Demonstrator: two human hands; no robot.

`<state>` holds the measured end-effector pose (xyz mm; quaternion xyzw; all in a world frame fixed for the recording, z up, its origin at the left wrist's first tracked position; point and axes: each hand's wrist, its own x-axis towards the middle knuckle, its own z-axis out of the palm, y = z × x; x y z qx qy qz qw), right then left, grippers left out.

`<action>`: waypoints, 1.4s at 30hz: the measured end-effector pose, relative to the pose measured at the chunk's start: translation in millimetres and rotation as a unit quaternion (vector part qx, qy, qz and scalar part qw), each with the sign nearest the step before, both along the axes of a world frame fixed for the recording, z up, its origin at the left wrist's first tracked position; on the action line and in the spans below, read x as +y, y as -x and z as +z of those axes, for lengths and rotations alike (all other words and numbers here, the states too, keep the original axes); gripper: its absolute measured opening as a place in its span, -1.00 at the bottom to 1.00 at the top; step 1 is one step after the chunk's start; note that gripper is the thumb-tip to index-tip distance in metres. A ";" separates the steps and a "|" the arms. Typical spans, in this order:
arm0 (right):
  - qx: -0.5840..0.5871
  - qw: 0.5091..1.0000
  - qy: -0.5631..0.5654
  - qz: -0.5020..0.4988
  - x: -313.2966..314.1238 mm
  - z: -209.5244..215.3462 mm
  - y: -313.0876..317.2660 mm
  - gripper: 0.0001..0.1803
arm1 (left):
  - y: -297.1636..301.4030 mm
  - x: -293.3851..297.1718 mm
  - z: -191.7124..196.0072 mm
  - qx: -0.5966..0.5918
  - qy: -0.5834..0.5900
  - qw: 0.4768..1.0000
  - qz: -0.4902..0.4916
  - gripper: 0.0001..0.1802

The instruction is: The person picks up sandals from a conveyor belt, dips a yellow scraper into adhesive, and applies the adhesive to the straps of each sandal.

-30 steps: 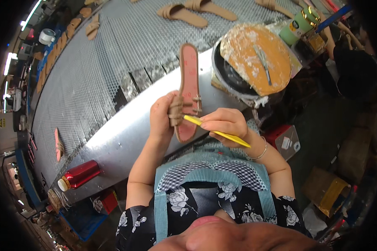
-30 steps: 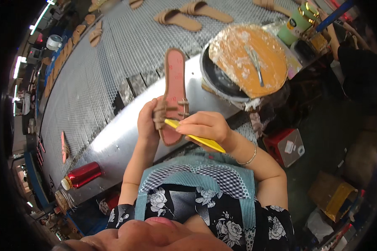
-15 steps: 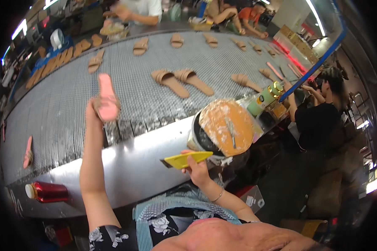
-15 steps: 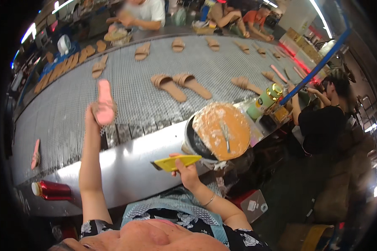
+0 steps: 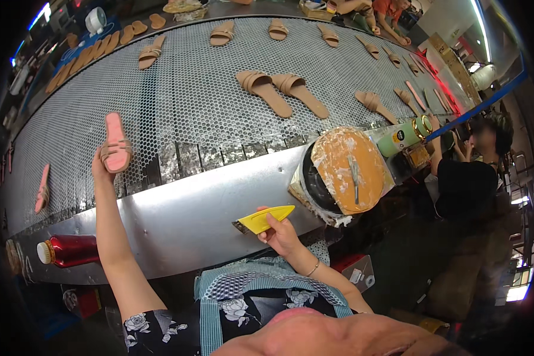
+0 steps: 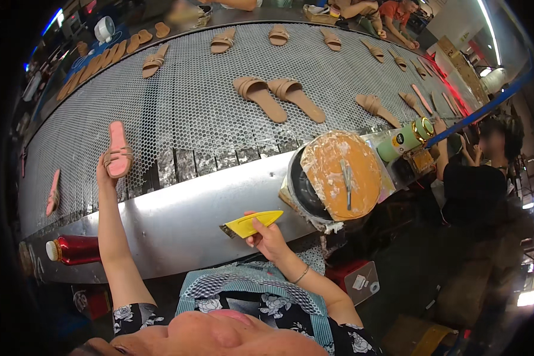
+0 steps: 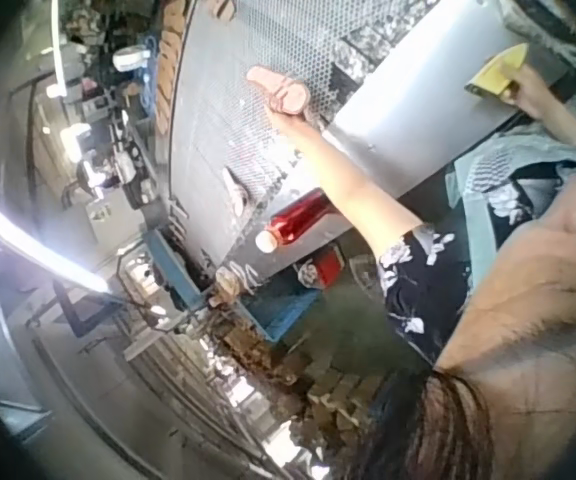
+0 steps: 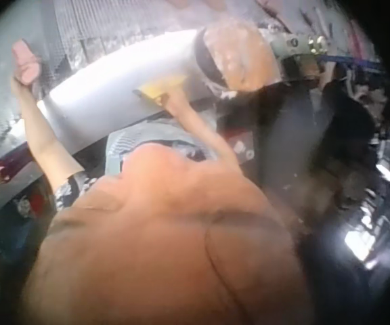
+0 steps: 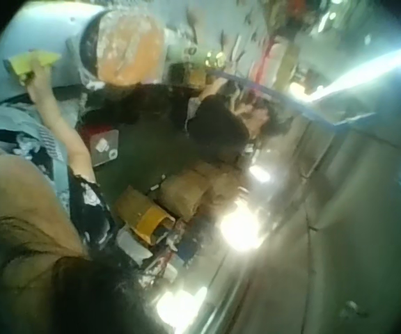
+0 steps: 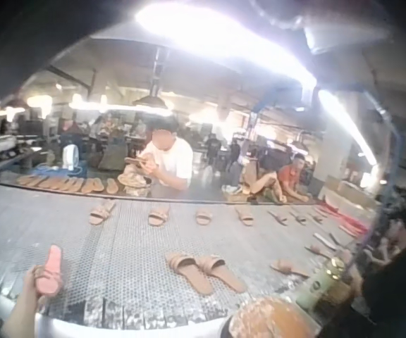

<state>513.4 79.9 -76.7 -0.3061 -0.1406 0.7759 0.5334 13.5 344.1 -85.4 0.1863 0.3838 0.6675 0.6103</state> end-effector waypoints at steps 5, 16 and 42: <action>-0.027 0.999 -0.032 0.035 0.3 -0.8 -2.3 -0.62 | 79.6 -8.4 -41.8 0.082 0.040 0.994 0.051 -0.61; -0.062 0.993 -0.079 0.068 2.9 -20.5 -9.0 -0.60 | 22.4 -7.1 59.2 0.748 0.105 0.546 0.362 -0.54; 0.091 0.992 -0.068 0.058 7.4 -22.4 -13.6 -0.60 | -295.6 -6.8 -15.5 0.845 -0.037 0.509 -0.159 -0.11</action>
